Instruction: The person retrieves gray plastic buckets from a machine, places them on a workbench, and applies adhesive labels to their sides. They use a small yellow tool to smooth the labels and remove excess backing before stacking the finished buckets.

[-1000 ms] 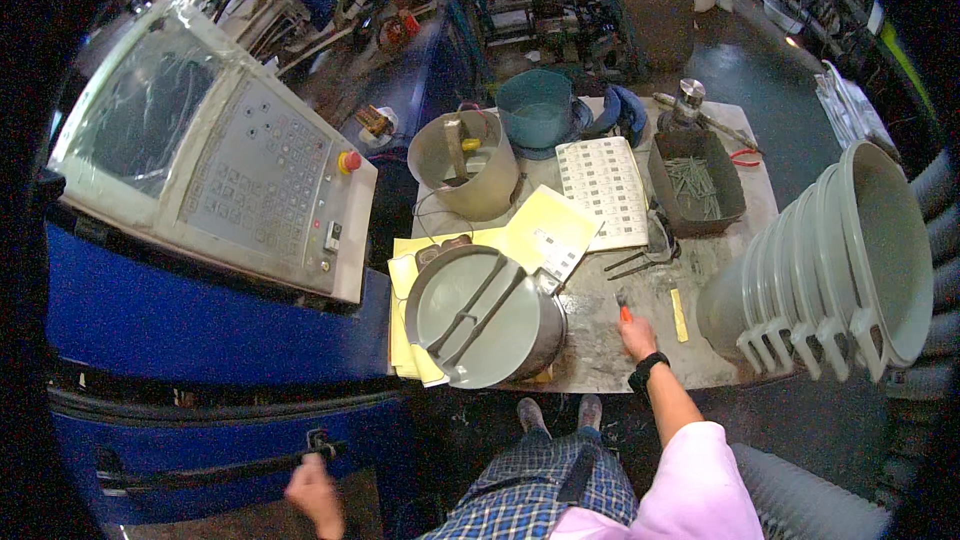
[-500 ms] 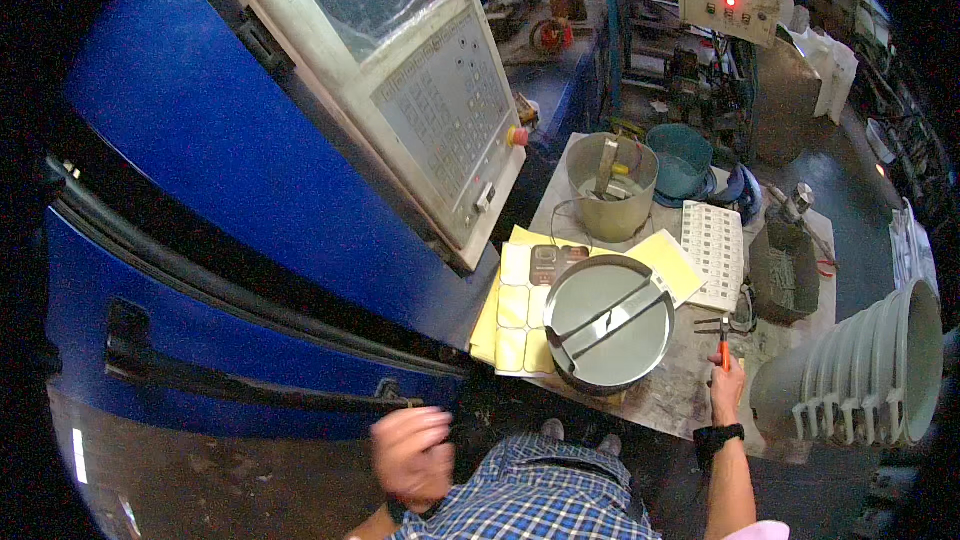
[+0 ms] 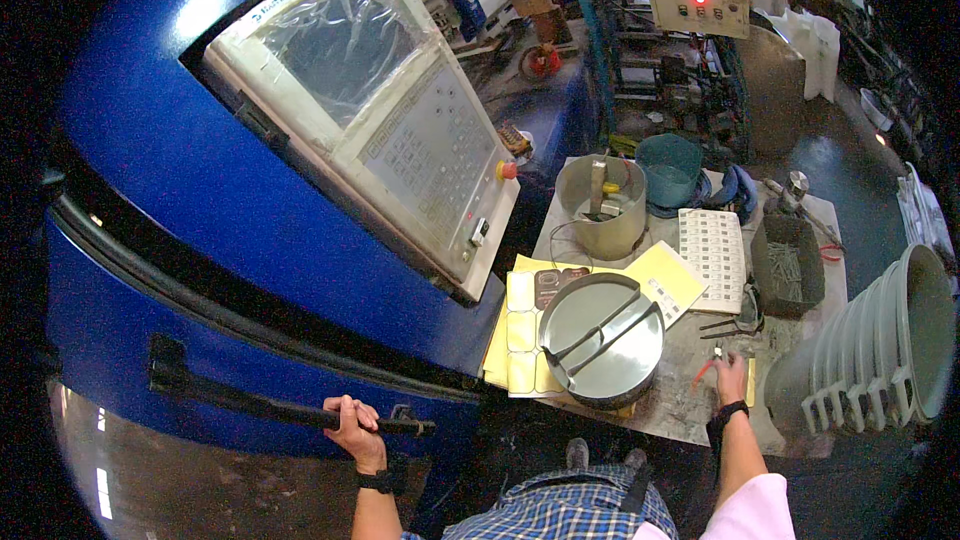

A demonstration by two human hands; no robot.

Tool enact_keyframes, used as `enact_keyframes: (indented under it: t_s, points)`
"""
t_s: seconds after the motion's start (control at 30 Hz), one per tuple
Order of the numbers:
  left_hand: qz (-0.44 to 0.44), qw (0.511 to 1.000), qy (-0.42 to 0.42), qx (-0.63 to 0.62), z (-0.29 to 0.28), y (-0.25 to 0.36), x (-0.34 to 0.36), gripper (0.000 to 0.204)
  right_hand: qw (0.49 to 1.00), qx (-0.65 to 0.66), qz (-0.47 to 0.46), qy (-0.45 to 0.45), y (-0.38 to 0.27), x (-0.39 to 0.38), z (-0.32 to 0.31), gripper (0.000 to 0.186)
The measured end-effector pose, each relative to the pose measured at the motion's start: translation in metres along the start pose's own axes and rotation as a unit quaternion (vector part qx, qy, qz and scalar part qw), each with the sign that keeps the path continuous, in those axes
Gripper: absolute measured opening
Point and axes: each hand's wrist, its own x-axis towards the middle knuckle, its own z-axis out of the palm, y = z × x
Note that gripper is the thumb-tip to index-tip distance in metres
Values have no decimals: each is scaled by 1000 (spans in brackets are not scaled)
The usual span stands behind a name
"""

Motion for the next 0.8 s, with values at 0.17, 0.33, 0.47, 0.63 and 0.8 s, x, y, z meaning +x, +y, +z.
enact_keyframes:
  t_s: [0.17, 0.33, 0.47, 0.63, 0.8]
  points:
    - [11, 1000, 14, -11, 4, -6, -4, 17, 960, 221, -157, -74, -180, -35, -5, 35]
    - [-65, 997, 2, -40, 1, 7, -5, 20, 855, 314, -331, -248, -326, -125, 25, 34]
    - [-84, 995, 2, -59, -4, 12, -10, 24, 858, 306, -246, -333, -377, -165, 89, 48]
    - [-106, 992, -20, -62, -24, 23, -21, 21, 849, 300, -287, -326, -411, -157, 158, 66]
    - [-124, 992, 18, -27, -63, 23, -41, 21, 859, 280, -363, -227, -445, -138, 218, 70]
